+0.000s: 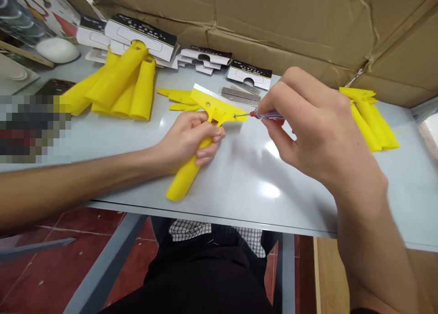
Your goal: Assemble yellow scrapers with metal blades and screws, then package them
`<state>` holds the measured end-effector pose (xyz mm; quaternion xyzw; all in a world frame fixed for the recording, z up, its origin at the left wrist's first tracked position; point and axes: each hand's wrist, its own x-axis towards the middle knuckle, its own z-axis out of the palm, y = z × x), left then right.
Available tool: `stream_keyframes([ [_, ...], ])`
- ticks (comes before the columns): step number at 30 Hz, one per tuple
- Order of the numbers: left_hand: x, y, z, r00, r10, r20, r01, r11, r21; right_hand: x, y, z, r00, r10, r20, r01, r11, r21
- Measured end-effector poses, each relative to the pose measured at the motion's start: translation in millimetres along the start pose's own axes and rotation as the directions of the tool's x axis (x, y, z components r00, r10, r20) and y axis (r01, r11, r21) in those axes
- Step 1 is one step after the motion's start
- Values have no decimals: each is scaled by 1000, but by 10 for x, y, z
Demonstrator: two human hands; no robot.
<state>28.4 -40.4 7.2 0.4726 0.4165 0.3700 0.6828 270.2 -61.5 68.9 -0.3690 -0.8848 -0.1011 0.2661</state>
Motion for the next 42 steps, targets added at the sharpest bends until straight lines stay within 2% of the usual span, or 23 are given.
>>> stream_keyframes([
  [6,-1,-7,-2,1000,9,17,-9,1000,13,-24,15,18,998,-54,-40,54,999,2],
  [11,1,-5,7,1000,14,11,-14,1000,8,-15,-3,25,999,-8,-34,7,999,-32],
  [16,-6,3,15,1000,13,5,-13,1000,2,18,23,56,988,-22,-150,11,997,-73],
  [19,-5,3,12,1000,8,12,-8,1000,14,38,21,81,971,-91,-220,68,992,-110],
  [25,-3,-4,4,1000,5,13,-5,1000,24,20,-15,94,990,-44,-134,31,995,-98],
  [28,-2,-6,3,1000,9,12,-9,1000,16,15,2,90,986,-70,-149,60,996,-70],
  [32,2,-4,6,1000,11,4,-11,1000,17,8,-7,83,993,12,-121,-18,998,-55],
  [38,-2,-1,19,1000,4,5,-4,1000,21,-16,-1,93,984,10,-176,-45,980,-194],
  [42,-5,-5,16,1000,5,0,-5,1000,17,-11,2,87,990,24,-138,-39,993,-111],
])
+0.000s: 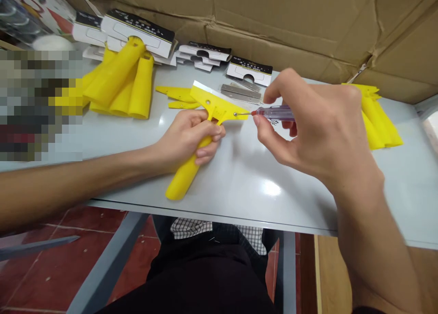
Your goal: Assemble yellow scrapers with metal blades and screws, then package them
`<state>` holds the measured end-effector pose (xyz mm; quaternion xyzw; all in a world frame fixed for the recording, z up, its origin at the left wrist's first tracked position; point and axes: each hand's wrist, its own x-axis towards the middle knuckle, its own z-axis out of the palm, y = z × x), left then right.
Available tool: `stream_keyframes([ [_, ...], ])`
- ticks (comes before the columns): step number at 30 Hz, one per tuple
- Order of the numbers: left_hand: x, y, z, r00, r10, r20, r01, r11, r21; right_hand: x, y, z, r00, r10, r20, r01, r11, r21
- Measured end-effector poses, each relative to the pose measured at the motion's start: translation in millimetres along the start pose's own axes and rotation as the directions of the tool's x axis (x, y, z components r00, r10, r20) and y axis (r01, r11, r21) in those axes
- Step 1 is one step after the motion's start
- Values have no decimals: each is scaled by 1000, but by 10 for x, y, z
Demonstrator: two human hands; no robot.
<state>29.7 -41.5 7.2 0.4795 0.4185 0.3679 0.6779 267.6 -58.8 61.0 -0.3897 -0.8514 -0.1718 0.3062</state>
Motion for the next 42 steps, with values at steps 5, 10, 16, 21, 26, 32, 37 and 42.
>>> stream_keyframes([
  [5,3,4,-8,1000,-7,-5,7,1000,-1,20,16,12,998,-53,15,52,994,92],
  [10,4,5,-6,1000,0,-1,0,1000,-2,27,38,43,996,-78,-46,83,992,97],
  [16,1,-5,-11,1000,19,5,-19,1000,-1,-1,-21,27,998,-47,-36,46,999,-25],
  [21,-2,-5,-14,1000,5,4,-5,1000,1,12,-11,9,1000,-15,6,15,999,51],
  [26,-1,-2,-7,1000,-1,-5,1,1000,0,35,-20,32,997,-43,-65,49,995,90],
  [32,-9,7,-4,1000,0,-8,0,1000,7,37,-18,9,999,-22,28,21,999,42],
  [37,-12,33,0,1000,-25,-1,25,1000,9,51,12,-5,999,-53,-1,52,981,188],
  [42,-17,40,3,1000,-22,2,22,1000,6,-1,29,18,998,52,44,-53,998,27],
])
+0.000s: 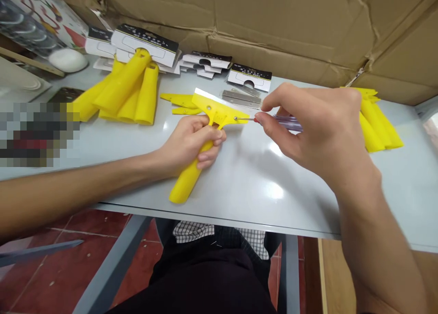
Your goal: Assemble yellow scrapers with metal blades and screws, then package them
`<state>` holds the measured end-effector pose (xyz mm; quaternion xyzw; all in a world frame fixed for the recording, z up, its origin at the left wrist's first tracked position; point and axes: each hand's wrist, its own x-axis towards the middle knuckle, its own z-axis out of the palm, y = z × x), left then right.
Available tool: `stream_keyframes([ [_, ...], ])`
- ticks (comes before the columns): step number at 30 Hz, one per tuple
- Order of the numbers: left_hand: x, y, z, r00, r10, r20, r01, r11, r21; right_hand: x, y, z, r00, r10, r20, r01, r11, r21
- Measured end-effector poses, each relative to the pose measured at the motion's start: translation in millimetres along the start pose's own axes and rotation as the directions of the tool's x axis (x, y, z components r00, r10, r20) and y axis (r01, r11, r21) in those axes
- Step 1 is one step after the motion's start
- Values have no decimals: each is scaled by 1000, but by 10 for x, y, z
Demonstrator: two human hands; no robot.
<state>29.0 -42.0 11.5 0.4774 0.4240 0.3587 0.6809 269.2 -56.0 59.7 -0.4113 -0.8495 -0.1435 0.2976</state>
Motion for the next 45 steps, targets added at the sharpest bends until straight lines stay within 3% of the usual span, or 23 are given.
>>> stream_keyframes([
  [4,-6,-4,-2,1000,-1,8,1,1000,9,6,64,45,996,-80,-47,82,996,41],
  [14,0,-14,-10,1000,-4,15,4,1000,15,26,-16,11,992,-110,54,91,955,282],
  [18,1,-10,-9,1000,-11,5,11,1000,13,47,-8,25,997,-58,-59,70,975,213],
  [23,8,-19,-14,1000,-17,11,17,1000,11,49,39,117,972,-128,-197,152,982,114],
  [29,8,-22,-15,1000,-14,10,14,1000,13,25,22,110,992,-52,-114,62,995,82],
  [33,7,-18,-4,1000,-2,5,2,1000,-5,21,6,54,990,-2,-140,12,997,75],
  [38,8,-19,-9,1000,2,11,-3,1000,8,1,-10,-21,999,32,3,-32,994,101],
  [41,9,-17,-12,1000,5,12,-5,1000,10,-2,2,-21,998,-1,-56,5,996,87],
  [45,6,-20,-6,1000,18,17,-18,1000,2,-4,41,27,992,-36,-122,24,995,-95],
])
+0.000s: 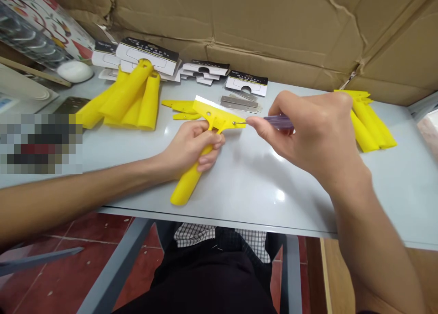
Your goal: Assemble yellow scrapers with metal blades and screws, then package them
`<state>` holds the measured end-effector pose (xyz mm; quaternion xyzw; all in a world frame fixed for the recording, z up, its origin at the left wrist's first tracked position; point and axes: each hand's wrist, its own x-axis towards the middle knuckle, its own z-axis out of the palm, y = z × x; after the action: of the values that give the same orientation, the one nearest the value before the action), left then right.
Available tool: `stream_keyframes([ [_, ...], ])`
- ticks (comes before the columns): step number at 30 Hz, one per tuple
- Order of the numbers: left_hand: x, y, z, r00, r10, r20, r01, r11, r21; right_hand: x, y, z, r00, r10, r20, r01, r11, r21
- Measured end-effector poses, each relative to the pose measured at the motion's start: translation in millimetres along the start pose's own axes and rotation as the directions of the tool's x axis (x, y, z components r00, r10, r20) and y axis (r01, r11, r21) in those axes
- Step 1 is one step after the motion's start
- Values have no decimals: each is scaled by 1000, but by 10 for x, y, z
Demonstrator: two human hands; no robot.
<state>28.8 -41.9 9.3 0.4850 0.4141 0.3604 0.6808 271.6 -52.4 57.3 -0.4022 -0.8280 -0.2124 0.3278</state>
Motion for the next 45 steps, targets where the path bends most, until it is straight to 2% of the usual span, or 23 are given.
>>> stream_keyframes([
  [3,0,-7,4,1000,-12,-10,12,1000,11,2,9,15,1000,25,-16,-25,999,-29],
  [6,6,-15,-1,1000,-19,-14,19,1000,21,23,-11,-3,995,78,59,-80,996,30],
  [10,10,-14,-7,1000,-15,-15,16,1000,26,48,-56,-11,1000,16,25,-21,977,212],
  [12,8,-11,-5,1000,-20,-21,21,999,30,46,-76,-7,1000,-1,5,0,972,237],
  [16,5,-8,2,1000,-17,-19,17,1000,25,30,-92,-10,999,39,30,-44,983,179],
  [19,11,-11,2,1000,-16,-19,16,1000,25,24,-79,-13,1000,14,23,-18,978,206],
  [26,23,-33,-12,1000,-13,-10,14,999,47,8,-69,-37,987,-38,156,2,975,221],
  [32,17,-15,3,999,-27,-26,28,999,45,-18,-48,-24,996,18,86,-27,994,107],
  [34,17,-13,5,999,-23,-25,24,999,38,-24,-53,-23,995,38,90,-45,996,75],
  [40,15,-17,0,1000,-19,-16,19,999,32,-17,-57,-55,993,21,118,-41,985,169],
  [45,14,-8,-2,1000,-22,-11,22,999,34,-24,-49,-61,990,76,122,-83,995,50],
])
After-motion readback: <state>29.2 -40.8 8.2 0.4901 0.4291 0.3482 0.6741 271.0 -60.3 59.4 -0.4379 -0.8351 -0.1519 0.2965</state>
